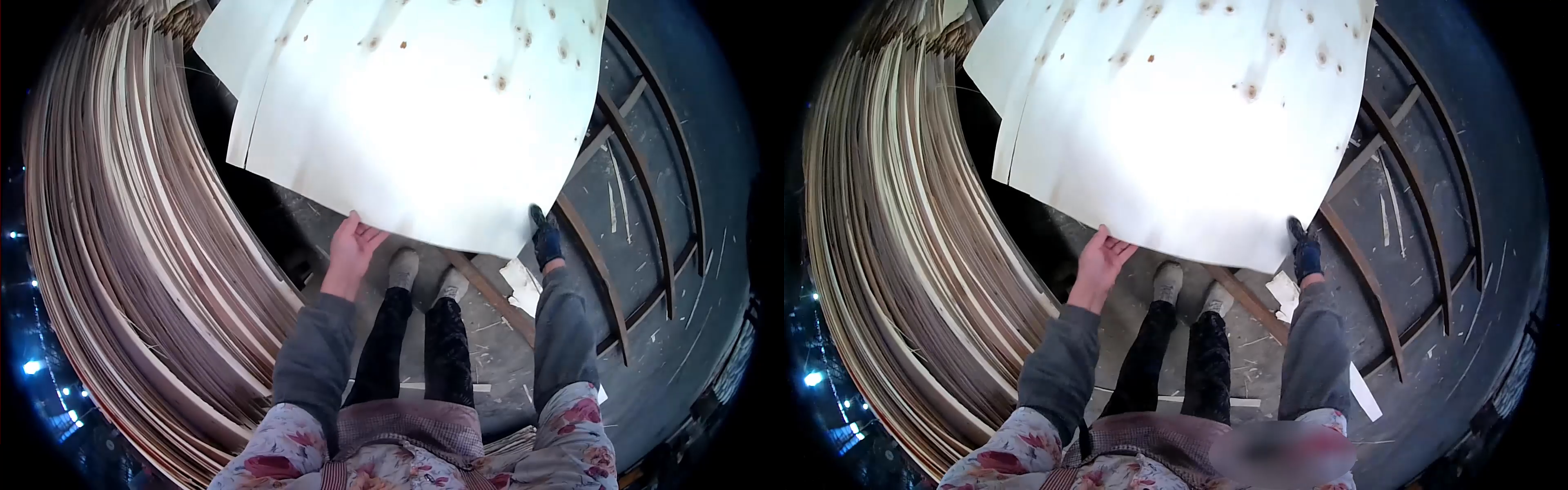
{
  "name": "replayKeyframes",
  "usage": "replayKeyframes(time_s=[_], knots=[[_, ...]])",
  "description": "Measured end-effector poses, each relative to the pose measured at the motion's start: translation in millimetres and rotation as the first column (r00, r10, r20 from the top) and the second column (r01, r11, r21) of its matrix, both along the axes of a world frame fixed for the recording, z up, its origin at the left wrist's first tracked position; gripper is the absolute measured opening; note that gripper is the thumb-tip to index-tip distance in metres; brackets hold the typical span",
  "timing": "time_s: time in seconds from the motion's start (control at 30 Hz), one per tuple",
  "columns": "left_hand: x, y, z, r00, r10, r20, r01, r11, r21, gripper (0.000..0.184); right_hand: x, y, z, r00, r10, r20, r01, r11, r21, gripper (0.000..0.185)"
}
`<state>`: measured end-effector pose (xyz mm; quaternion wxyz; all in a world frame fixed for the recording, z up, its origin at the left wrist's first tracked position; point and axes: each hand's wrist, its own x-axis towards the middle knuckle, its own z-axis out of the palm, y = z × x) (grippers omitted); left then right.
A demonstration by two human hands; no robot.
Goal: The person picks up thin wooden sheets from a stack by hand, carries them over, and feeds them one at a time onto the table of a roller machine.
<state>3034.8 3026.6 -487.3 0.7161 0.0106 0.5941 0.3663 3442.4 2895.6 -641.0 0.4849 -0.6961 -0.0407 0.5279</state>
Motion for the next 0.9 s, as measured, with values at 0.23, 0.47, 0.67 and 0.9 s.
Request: replayKeyframes(time_s=[0.23,0.47,0.67,0.9], knots=[[-25,19,103,0.944,0.007,-0.329,0.011,0.998,0.055,0.011,-24,-44,192,0.985,0.109,0.131,-0.112,0.994,0.017,0.039],[-142,118,64,0.878,-0.010,-0.478,0.125,0.970,0.210,0.014,-159,25,244,0.981,0.189,0.052,-0.182,0.978,-0.106,0.033],[-210,266,27,0.902,0.044,-0.430,0.041,0.981,0.187,0.020,-276,165,183,0.433,0.433,0.791,-0.764,0.642,0.066,0.064],[-207,188,-39,0.805,-0.360,-0.471,0.293,0.932,-0.211,0.072,-392,245,108,0.988,0.098,-0.122,-0.111,0.988,-0.109,0.040]])
